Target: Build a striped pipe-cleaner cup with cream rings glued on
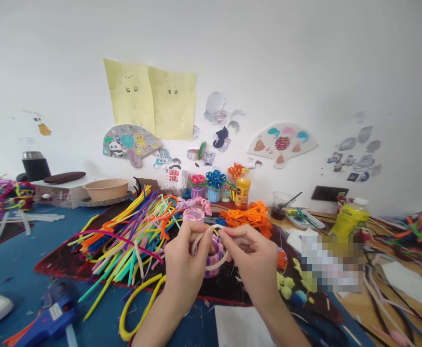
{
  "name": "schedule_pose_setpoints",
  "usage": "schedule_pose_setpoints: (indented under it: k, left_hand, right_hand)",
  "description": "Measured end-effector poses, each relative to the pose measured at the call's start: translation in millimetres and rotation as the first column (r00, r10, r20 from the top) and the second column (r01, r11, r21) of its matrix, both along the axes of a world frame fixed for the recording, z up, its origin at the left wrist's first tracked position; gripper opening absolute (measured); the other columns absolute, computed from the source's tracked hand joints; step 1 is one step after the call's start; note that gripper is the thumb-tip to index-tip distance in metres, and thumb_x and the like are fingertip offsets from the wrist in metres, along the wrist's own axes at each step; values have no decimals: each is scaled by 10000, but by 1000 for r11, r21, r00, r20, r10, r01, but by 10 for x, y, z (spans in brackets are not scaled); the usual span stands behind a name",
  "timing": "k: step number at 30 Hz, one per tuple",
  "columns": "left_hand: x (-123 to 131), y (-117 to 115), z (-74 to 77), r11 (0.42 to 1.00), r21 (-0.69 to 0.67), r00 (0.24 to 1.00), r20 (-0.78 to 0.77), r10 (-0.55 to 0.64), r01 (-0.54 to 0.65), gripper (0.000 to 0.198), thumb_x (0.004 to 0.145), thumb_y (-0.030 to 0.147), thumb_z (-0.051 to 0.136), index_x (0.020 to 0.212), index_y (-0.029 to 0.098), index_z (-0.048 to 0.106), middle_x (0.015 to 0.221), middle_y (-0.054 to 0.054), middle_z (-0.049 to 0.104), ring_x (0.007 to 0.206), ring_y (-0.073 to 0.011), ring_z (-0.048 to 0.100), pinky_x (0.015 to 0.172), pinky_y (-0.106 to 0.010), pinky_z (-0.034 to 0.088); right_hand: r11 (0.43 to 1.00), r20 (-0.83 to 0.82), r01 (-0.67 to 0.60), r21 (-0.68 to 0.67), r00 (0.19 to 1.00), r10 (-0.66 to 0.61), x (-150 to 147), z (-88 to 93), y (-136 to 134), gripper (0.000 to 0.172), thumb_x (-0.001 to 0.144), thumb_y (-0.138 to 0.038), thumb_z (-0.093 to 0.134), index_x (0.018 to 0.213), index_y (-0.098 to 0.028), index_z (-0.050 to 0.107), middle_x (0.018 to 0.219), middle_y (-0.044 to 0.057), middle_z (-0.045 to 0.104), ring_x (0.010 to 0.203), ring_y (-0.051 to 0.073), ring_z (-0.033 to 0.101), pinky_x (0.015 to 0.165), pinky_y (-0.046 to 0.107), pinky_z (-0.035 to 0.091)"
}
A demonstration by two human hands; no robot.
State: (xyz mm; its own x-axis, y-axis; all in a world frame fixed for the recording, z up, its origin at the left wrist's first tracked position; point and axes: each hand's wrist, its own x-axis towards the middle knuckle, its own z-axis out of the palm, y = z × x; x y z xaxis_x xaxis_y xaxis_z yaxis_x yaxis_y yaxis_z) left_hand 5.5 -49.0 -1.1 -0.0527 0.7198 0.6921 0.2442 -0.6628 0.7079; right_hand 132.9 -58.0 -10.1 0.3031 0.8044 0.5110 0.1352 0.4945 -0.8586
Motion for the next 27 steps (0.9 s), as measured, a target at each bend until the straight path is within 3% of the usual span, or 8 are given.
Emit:
schedule_pose_setpoints:
  k: [19, 27]
  left_hand:
    - [-21, 6, 2, 999, -36, 998, 67, 1, 2, 107, 912, 267, 576, 838, 195, 549, 541, 66, 633, 472, -90, 596, 509, -177, 446]
    - [0, 25, -22, 1000, -16, 999, 50, -21, 21, 91, 926, 255, 563, 856, 203, 538, 574, 72, 626, 503, -88, 594, 529, -178, 454]
  right_hand:
    - [991, -79, -132, -5, 988, 132, 11, 56, 6, 86, 783, -278, 746, 838, -214, 764, 670, 6, 727, 558, 117, 629, 531, 200, 507]
    - [995, -91, -97, 18, 991, 98, 4, 79, -13, 65, 775, -274, 747, 799, -214, 760, 687, 5, 739, 556, 113, 638, 547, 195, 523]
